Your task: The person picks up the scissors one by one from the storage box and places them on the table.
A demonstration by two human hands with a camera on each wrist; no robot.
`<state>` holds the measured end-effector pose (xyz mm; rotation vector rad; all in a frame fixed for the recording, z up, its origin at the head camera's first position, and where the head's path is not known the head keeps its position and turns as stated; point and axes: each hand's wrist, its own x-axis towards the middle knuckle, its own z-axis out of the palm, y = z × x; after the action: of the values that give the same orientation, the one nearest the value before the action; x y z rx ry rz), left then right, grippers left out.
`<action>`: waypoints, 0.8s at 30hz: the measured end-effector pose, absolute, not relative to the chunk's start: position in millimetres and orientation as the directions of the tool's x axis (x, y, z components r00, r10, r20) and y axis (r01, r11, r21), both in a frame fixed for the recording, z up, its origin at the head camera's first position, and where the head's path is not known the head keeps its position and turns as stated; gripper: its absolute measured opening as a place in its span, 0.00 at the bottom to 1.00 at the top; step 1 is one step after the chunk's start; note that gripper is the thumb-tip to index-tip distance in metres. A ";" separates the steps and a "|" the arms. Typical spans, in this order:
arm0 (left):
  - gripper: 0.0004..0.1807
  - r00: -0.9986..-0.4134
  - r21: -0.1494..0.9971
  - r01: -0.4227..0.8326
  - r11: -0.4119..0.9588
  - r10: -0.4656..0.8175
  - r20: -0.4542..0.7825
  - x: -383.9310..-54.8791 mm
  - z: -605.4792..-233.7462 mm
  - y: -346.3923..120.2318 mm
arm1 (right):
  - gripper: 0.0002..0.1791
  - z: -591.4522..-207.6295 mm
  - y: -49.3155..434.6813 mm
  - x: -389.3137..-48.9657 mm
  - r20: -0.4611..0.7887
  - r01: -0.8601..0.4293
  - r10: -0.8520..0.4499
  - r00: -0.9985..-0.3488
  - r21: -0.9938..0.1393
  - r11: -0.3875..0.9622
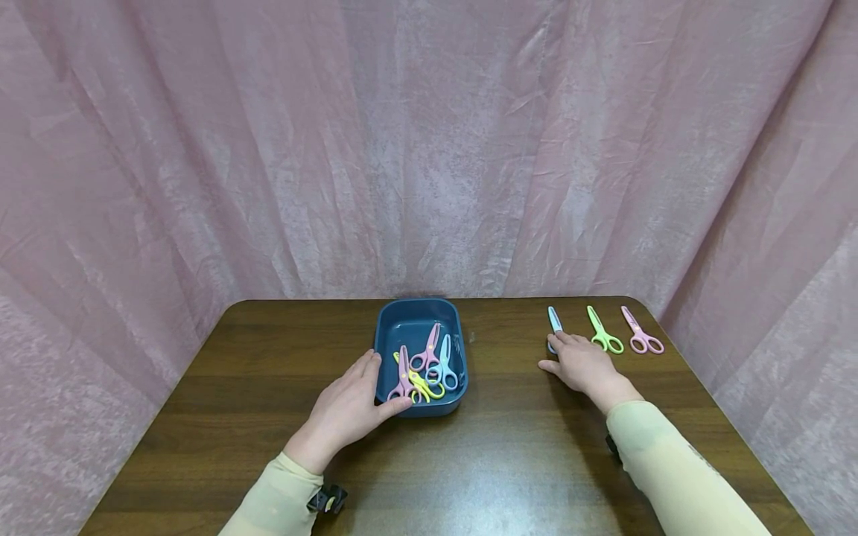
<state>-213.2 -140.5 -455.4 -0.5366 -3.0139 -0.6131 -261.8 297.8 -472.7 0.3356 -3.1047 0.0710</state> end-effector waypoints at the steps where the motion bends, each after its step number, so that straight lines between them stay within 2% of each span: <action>1: 0.59 -0.941 0.376 0.336 0.863 0.328 0.087 -213.2 -455.4 -140.6 | 0.34 -472.3 297.9 -261.8 0.019 -0.211 -0.210 -0.977 -0.044 0.977; 12: 0.59 -0.941 0.374 0.336 0.864 0.328 0.086 -213.2 -455.5 -141.1 | 0.33 -474.6 305.8 -266.1 0.052 -0.224 -0.222 -0.974 -0.042 0.974; 24: 0.59 -0.939 0.368 0.341 0.865 0.333 0.087 -213.9 -455.1 -140.8 | 0.34 -473.6 309.5 -267.7 0.032 -0.214 -0.213 -0.977 -0.047 0.976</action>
<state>-213.9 -140.8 -455.1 -0.5444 -3.0142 -0.6012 -267.7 309.5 -473.6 0.3342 -3.0954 0.0783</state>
